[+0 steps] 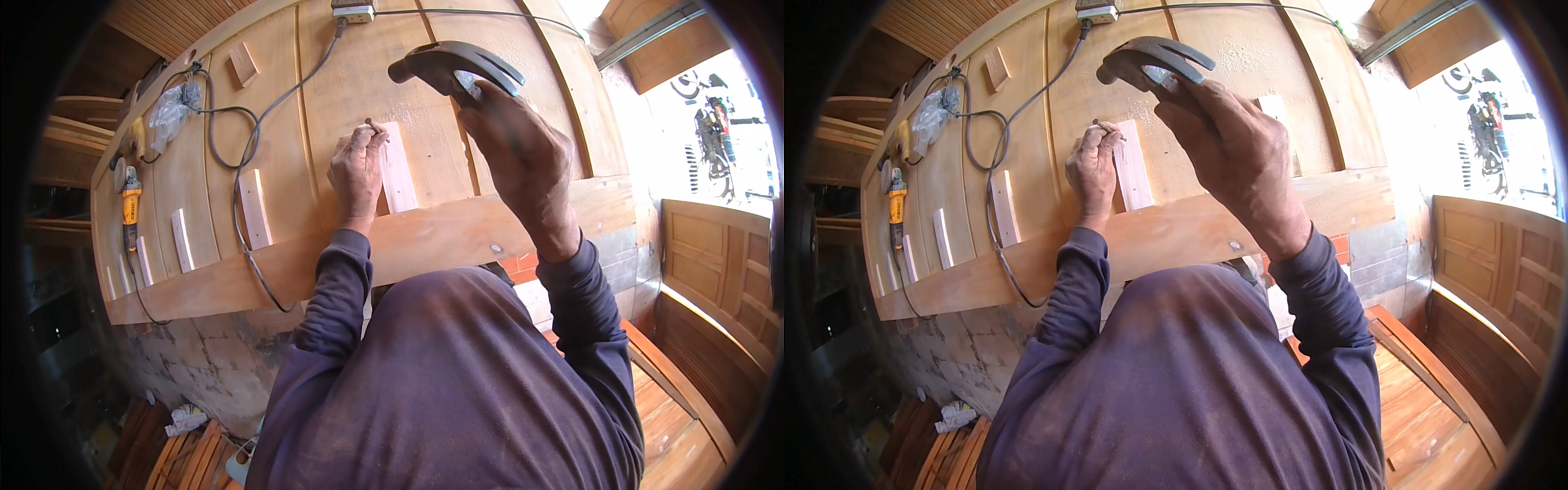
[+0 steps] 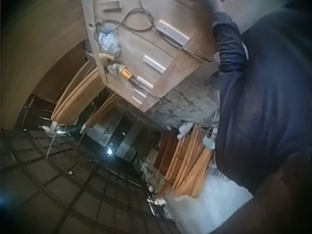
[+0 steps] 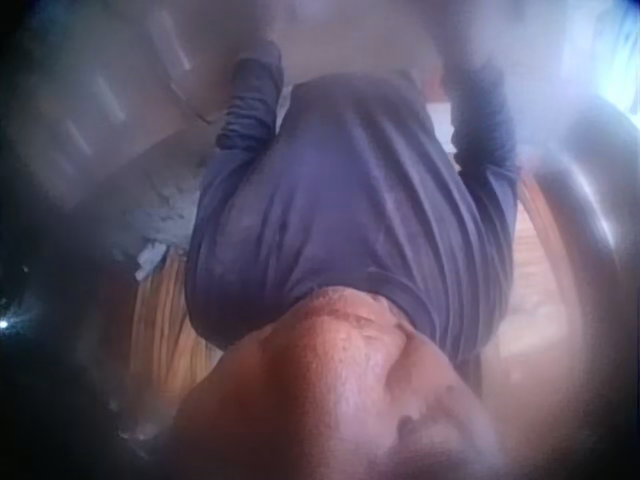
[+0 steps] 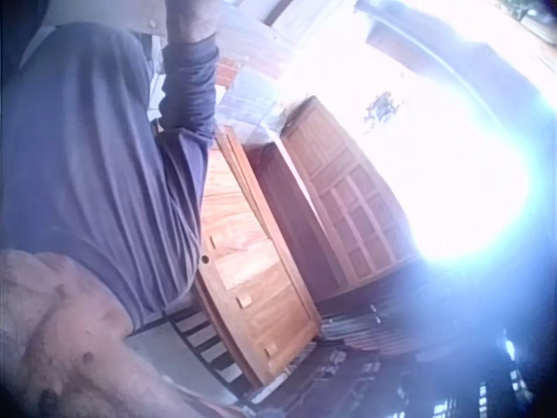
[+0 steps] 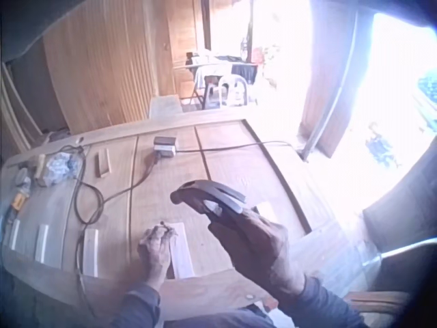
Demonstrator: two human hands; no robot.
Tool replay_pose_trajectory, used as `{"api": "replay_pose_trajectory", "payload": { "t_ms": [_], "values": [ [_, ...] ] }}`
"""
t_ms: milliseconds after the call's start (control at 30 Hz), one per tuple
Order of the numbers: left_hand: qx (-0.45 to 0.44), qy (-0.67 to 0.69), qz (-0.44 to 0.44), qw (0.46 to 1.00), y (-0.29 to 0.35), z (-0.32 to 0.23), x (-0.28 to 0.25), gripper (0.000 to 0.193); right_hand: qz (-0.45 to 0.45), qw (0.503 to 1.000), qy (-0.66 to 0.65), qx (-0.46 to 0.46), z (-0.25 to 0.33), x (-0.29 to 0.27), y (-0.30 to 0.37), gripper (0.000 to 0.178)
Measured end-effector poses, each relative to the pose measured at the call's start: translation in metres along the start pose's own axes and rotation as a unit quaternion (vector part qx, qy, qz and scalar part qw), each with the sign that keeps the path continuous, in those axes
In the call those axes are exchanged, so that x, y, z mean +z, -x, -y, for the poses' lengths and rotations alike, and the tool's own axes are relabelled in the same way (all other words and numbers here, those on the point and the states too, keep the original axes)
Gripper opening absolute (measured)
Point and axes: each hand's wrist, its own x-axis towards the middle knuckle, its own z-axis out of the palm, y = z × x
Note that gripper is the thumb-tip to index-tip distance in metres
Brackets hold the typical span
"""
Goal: The person retrieves nails, positions a wooden board across a wooden door panel, and hammers nails into wooden blocks across the panel using a hammer.
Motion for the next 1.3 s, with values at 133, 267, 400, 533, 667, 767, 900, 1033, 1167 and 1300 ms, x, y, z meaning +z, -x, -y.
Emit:
{"api": "replay_pose_trajectory", "payload": {
  "t_ms": [133,267,400,533,667,767,900,1033,1167,1300],
  "values": [
    [0.007,-0.02,0.007,1.0,0.002,0.004,0.001,0.01,-0.006,1.0,-0.02,-0.001,-0.002,0.005,0.002,0.023],
    [0.001,-0.027,0.013,1.0,0.001,-0.001,-0.001,0.011,-0.005,1.0,-0.028,-0.007,-0.002,0.006,-0.001,0.023],
    [0.002,-0.034,0.021,0.999,0.001,-0.002,-0.001,0.011,-0.001,0.999,-0.044,-0.002,0.0,0.008,-0.002,0.022],
    [0.002,-0.05,0.021,0.999,0.002,0.001,-0.002,0.01,0.053,0.998,-0.012,0.018,0.004,0.005,-0.002,0.027],
    [0.06,-0.08,0.012,0.995,0.0,-0.001,0.0,0.009,0.038,0.999,-0.017,-0.002,0.001,0.018,0.001,0.026],
    [0.067,-0.066,0.011,0.996,0.0,-0.001,-0.001,0.01,0.083,0.996,0.004,-0.016,-0.011,0.029,0.008,0.029],
    [0.06,-0.074,0.022,0.995,-0.001,-0.002,-0.002,0.01,0.095,0.995,0.006,-0.035,-0.01,0.029,0.003,0.029],
    [0.064,-0.069,0.013,0.995,0.0,-0.002,-0.001,0.009,0.066,0.997,-0.008,-0.028,-0.004,0.03,0.005,0.03],
    [0.066,-0.094,0.02,0.993,0.0,-0.002,-0.002,0.009,0.126,0.992,0.012,-0.015,-0.008,0.029,0.01,0.035],
    [0.069,-0.072,0.009,0.995,0.001,0.002,0.0,0.009,0.023,0.999,-0.014,-0.042,0.014,0.007,-0.013,0.036]
  ]
}}
